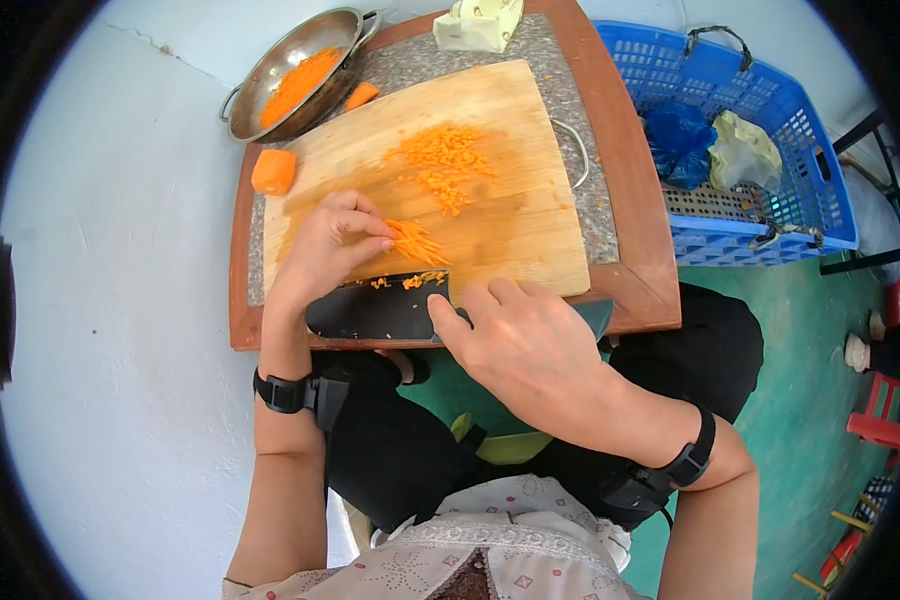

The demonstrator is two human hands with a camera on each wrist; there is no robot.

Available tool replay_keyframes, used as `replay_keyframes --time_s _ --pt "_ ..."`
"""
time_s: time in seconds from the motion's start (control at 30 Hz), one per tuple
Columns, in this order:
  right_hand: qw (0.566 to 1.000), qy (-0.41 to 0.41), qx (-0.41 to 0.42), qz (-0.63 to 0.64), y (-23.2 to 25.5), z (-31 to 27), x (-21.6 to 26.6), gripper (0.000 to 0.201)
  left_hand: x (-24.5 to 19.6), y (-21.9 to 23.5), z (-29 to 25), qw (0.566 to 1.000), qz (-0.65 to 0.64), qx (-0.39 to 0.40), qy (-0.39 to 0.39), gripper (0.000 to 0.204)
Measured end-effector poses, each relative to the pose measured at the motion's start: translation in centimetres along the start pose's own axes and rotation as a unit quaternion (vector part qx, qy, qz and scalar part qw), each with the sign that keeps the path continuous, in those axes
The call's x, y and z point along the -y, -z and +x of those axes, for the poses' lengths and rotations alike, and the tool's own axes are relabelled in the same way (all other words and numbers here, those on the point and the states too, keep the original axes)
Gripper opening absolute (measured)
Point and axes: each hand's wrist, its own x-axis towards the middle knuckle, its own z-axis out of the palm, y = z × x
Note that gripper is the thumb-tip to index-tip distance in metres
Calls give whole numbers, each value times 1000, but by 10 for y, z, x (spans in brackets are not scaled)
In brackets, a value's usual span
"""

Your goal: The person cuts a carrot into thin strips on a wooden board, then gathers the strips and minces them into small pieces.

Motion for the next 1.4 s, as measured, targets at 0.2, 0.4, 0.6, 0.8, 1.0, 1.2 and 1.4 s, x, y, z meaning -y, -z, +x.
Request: replay_keyframes --time_s 0.2,0.4,0.6,0.8,1.0,1.2,1.4 --pt "988 -66 44 129 21 -14 -15 31 15 10 0 995 -90 -13 40 17" --pt "918 -204 -45 338 32 -23 -46 25 34 31 -12 991 -114 -56 51 28" --pt "840 -296 -92 446 29 -13 -60 24 -8 -2 -10 997 48 1 -65 48" --pt "864 -286 -52 412 28 -2 -53 22 -4 -17 -6 992 68 -29 -103 38" --pt "891 -265 -54 363 24 4 -48 23 -10 -19 -4 991 94 -35 -89 26" --pt "899 -278 -36 336 20 7 -46 25 -29 -47 -12 972 148 -164 -83 19" --pt "906 -283 -43 313 13 8 -45 26 -30 -65 -15 949 188 -237 -89 19"
